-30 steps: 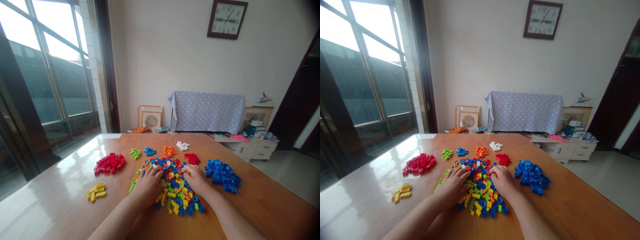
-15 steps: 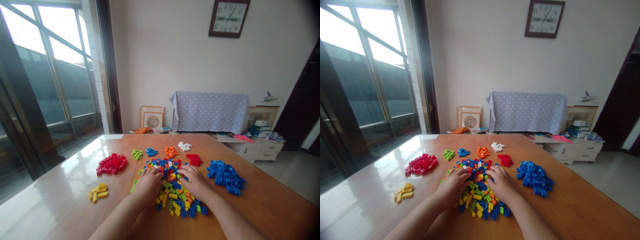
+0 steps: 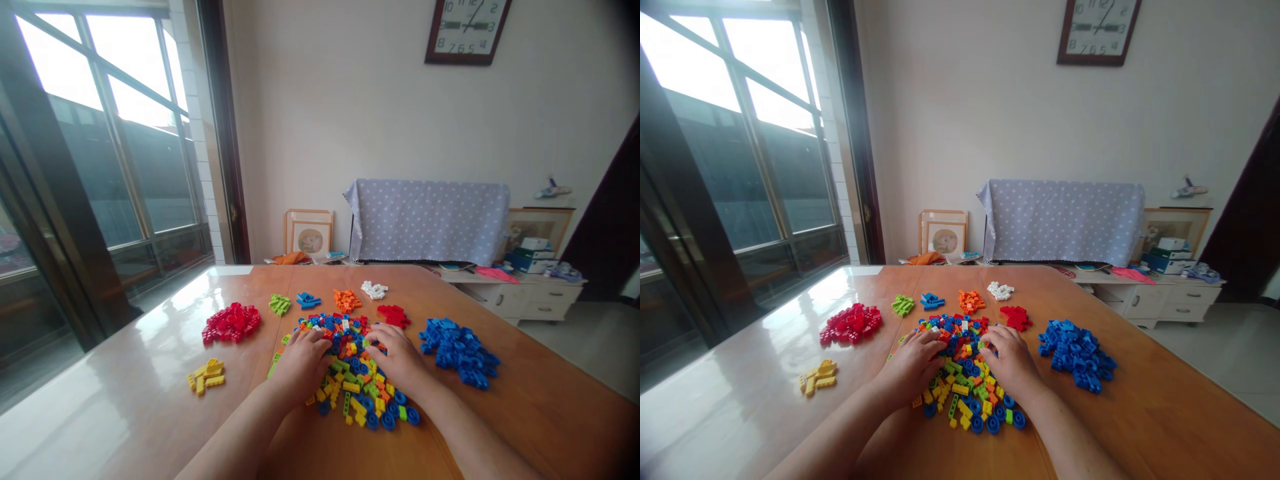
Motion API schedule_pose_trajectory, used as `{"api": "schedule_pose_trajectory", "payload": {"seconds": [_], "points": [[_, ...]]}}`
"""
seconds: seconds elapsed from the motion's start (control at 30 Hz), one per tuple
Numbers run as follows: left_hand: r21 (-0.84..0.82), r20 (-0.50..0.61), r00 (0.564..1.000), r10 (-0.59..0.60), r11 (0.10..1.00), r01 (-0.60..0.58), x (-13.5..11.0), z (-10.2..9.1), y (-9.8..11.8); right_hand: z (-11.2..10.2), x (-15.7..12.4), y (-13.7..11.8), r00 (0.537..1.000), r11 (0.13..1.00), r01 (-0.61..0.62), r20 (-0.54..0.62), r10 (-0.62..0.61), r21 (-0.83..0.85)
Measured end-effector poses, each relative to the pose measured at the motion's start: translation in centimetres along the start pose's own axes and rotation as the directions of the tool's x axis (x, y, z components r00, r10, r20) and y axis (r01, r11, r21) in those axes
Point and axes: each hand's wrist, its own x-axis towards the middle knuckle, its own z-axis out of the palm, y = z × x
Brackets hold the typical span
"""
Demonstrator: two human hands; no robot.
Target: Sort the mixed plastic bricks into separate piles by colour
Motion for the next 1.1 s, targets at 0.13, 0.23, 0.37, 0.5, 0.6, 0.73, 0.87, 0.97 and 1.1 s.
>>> {"api": "schedule_pose_trajectory", "payload": {"seconds": [0.13, 0.23, 0.37, 0.5, 0.6, 0.73, 0.87, 0.97, 1.1], "points": [[-0.138, -0.06, 0.998, -0.008, 0.99, -0.001, 0.3, -0.4, 0.0, -0.3, 0.1, -0.5, 0.998, 0.999, 0.002, -0.055, 0.0, 0.04], [-0.323, -0.106, 0.991, -0.076, 0.946, 0.038, 0.6, -0.1, 0.2, -0.5, 0.0, -2.0, 0.998, 0.999, -0.005, -0.062, 0.009, 0.054], [-0.668, -0.058, 0.984, -0.167, 0.739, 0.086, 0.8, 0.9, 1.0, -0.6, -0.3, -5.1, 0.998, 0.996, 0.054, -0.046, -0.051, 0.065], [-0.894, 0.025, 0.982, -0.188, 0.435, 0.106, 1.0, 1.7, 1.7, -0.7, -0.5, -7.9, 0.993, 0.99, 0.116, 0.01, -0.117, 0.078], [-0.951, 0.069, 0.972, -0.226, 0.279, 0.133, 1.1, 1.7, 1.7, -0.6, -0.3, -9.0, 0.991, 0.989, 0.125, 0.035, -0.128, 0.076], [-0.974, 0.089, 0.961, -0.263, 0.177, 0.138, 1.2, 1.3, 1.3, 0.2, 0.0, -8.6, 0.997, 0.987, 0.081, -0.003, -0.081, 0.139], [-0.943, -0.001, 0.914, -0.406, 0.305, 0.134, 1.2, 0.4, -0.2, 0.4, -0.2, -5.9, 0.997, 0.988, -0.03, -0.065, 0.04, 0.154], [-0.899, -0.093, 0.846, -0.525, 0.409, 0.155, 1.2, -0.4, -2.2, -0.3, -0.6, -3.8, 0.996, 0.993, -0.066, -0.059, 0.072, 0.095], [-0.853, -0.181, 0.755, -0.63, 0.482, 0.198, 1.1, -0.9, -5.1, -1.1, -0.7, -2.9, 0.997, 0.996, -0.065, -0.042, 0.068, 0.066]]}}
